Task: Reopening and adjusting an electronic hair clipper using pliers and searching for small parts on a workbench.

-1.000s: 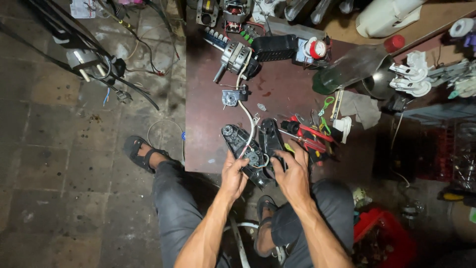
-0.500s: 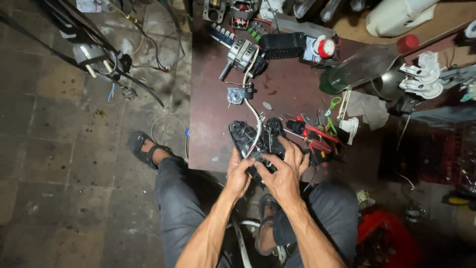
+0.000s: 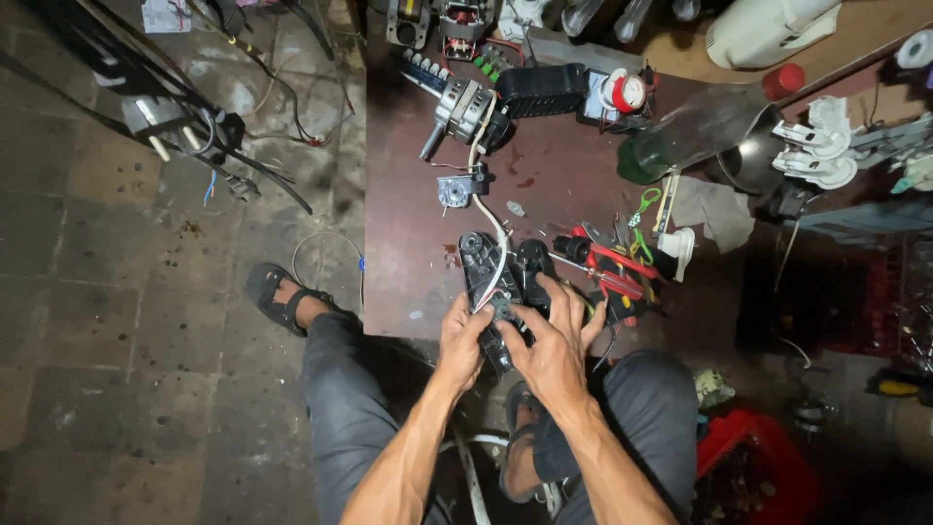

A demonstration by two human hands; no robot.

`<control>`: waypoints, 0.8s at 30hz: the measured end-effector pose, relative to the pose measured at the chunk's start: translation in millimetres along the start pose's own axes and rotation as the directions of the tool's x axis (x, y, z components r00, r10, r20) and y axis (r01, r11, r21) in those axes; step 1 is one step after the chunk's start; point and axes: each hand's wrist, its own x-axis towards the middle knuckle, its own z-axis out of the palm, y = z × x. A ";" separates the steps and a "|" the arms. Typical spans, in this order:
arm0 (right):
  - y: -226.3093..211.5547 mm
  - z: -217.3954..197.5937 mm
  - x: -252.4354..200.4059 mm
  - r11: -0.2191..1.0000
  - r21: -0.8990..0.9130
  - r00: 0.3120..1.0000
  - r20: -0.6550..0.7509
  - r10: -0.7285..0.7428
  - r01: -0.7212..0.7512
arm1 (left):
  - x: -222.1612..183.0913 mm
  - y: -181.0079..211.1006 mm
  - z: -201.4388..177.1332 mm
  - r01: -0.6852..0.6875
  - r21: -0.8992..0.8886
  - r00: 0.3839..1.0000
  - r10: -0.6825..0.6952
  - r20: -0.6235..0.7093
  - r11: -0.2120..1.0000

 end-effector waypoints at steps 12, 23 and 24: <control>9.6 -40.1 -11.5 0.958 0.286 0.978 -0.206 0.036 0.025 | 4.3 3.1 -2.1 -0.007 0.015 0.997 0.008 -0.073 1.000; 73.9 -93.1 -136.4 0.950 0.261 0.931 -0.273 0.242 -0.170 | 5.9 4.6 -21.8 0.004 0.068 0.988 0.006 -0.156 0.998; 70.8 -95.8 -143.5 0.952 0.259 0.909 -0.338 0.245 -0.160 | 2.6 5.1 -21.0 0.019 0.069 0.986 -0.008 -0.168 0.997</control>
